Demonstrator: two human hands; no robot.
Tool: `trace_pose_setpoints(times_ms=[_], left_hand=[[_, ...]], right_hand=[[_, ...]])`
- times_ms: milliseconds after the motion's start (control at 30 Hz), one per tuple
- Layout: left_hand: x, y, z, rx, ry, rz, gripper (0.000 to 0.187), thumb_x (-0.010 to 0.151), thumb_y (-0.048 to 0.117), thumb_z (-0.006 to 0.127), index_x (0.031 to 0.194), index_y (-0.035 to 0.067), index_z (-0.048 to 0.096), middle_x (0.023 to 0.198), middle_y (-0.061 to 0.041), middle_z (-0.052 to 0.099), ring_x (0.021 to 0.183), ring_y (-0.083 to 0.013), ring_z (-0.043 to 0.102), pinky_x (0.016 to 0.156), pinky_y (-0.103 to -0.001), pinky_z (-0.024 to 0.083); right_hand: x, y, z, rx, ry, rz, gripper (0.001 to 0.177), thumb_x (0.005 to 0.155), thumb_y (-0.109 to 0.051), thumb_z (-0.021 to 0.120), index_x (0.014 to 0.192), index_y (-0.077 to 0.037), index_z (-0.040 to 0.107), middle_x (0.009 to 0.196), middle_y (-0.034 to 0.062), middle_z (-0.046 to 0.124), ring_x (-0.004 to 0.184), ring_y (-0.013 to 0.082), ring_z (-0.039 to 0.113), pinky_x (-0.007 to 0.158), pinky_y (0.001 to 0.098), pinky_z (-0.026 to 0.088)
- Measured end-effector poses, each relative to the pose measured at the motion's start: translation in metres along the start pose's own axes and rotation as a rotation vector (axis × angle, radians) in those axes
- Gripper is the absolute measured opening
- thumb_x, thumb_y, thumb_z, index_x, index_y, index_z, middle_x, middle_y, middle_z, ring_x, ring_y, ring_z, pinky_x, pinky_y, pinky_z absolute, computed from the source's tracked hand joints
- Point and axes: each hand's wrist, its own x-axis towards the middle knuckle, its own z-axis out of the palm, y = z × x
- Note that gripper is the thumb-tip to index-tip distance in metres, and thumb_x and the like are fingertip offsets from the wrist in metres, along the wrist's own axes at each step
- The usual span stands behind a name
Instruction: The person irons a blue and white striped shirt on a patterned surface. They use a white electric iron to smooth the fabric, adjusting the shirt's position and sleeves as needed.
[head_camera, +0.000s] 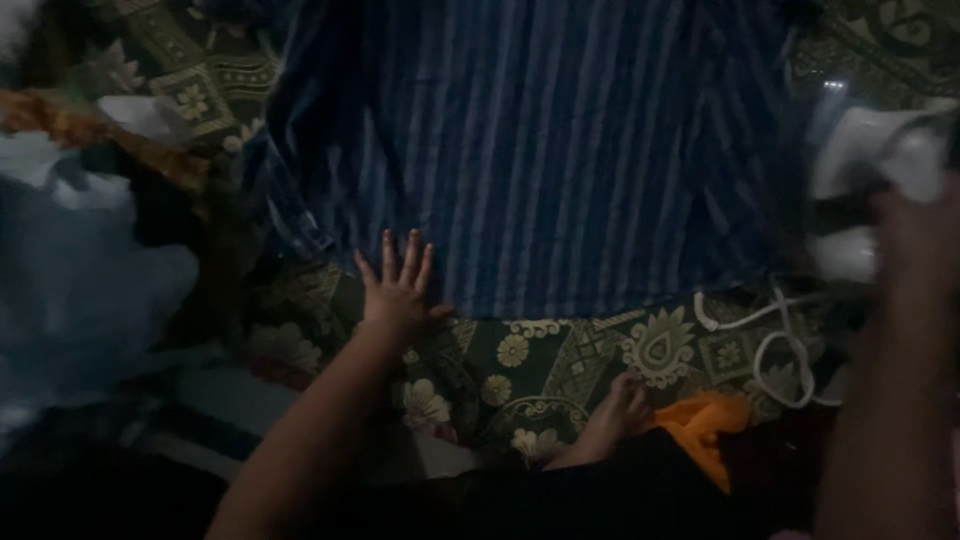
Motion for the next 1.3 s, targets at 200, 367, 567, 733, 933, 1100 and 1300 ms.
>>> trace_pose_setpoints(times_ms=[200, 367, 567, 733, 933, 1100, 1300], left_hand=[[0.0, 0.0, 0.007, -0.002, 0.049, 0.0, 0.103, 0.092, 0.083, 0.028, 0.165, 0.02, -0.01, 0.171, -0.007, -0.023, 0.154, -0.042, -0.021, 0.113, -0.078, -0.001], [0.016, -0.003, 0.022, -0.08, 0.069, 0.029, 0.106, 0.088, 0.083, 0.034, 0.165, 0.024, -0.008, 0.171, -0.005, -0.021, 0.155, -0.0402, -0.019, 0.113, -0.078, 0.001], [0.029, -0.01, 0.096, -0.395, 0.697, 0.128, 0.087, 0.093, 0.067, 0.055, 0.161, 0.021, 0.024, 0.172, -0.006, 0.02, 0.158, -0.0349, 0.016, 0.117, -0.069, 0.017], [0.053, -0.034, 0.085, -1.48, 0.718, -0.859, 0.074, 0.096, 0.049, 0.06, 0.153, 0.006, 0.036, 0.149, -0.021, 0.05, 0.131, -0.0396, 0.053, 0.109, -0.053, 0.041], [0.062, -0.096, 0.023, -2.201, 0.62, -1.04, 0.071, 0.089, 0.033, 0.073, 0.141, -0.007, 0.044, 0.139, -0.026, 0.056, 0.121, -0.0415, 0.06, 0.102, -0.05, 0.047], [0.079, -0.104, 0.041, -2.389, 0.773, -0.965, 0.053, 0.087, 0.023, 0.067, 0.13, -0.007, 0.058, 0.129, -0.024, 0.068, 0.111, -0.0371, 0.069, 0.096, -0.046, 0.055], [0.131, -0.097, 0.131, -2.124, 0.575, -1.198, 0.068, 0.104, 0.052, 0.056, 0.13, -0.01, 0.056, 0.128, -0.03, 0.06, 0.113, -0.0424, 0.063, 0.098, -0.049, 0.051]], right_hand=[[-0.048, -0.197, 0.04, 0.085, -0.317, 0.271, 0.027, 0.088, -0.023, 0.08, 0.108, -0.005, 0.075, 0.081, 0.0083, 0.07, 0.069, 0.0196, 0.065, 0.058, 0.036, 0.048], [-0.101, -0.282, 0.139, 0.449, -0.428, 0.179, 0.031, 0.082, -0.007, 0.07, 0.112, 0.001, 0.073, 0.085, 0.0087, 0.072, 0.068, 0.0157, 0.067, 0.057, 0.0297, 0.052], [-0.175, -0.29, 0.175, 0.668, -0.544, 0.037, 0.039, 0.092, -0.019, 0.071, 0.125, 0.0, 0.064, 0.084, 0.007, 0.07, 0.069, 0.0117, 0.067, 0.058, 0.0267, 0.053], [-0.175, -0.299, 0.169, 0.645, -0.75, 0.117, 0.047, 0.1, -0.036, 0.062, 0.131, -0.001, 0.06, 0.077, 0.0046, 0.063, 0.055, 0.0108, 0.063, 0.049, 0.028, 0.057], [-0.147, -0.353, 0.193, 0.684, -0.485, 0.109, 0.05, 0.104, -0.045, 0.059, 0.12, 0.002, 0.061, 0.072, 0.0052, 0.062, 0.045, 0.0129, 0.059, 0.038, 0.0284, 0.049], [-0.096, -0.393, 0.226, 0.714, -0.375, 0.121, 0.056, 0.105, -0.052, 0.055, 0.114, 0.003, 0.061, 0.069, 0.0086, 0.062, 0.044, 0.0151, 0.061, 0.036, 0.029, 0.048], [-0.041, -0.417, 0.268, 0.684, -0.285, 0.055, 0.061, 0.101, -0.057, 0.054, 0.12, 0.0, 0.062, 0.071, 0.0089, 0.066, 0.042, 0.017, 0.061, 0.034, 0.029, 0.049]])
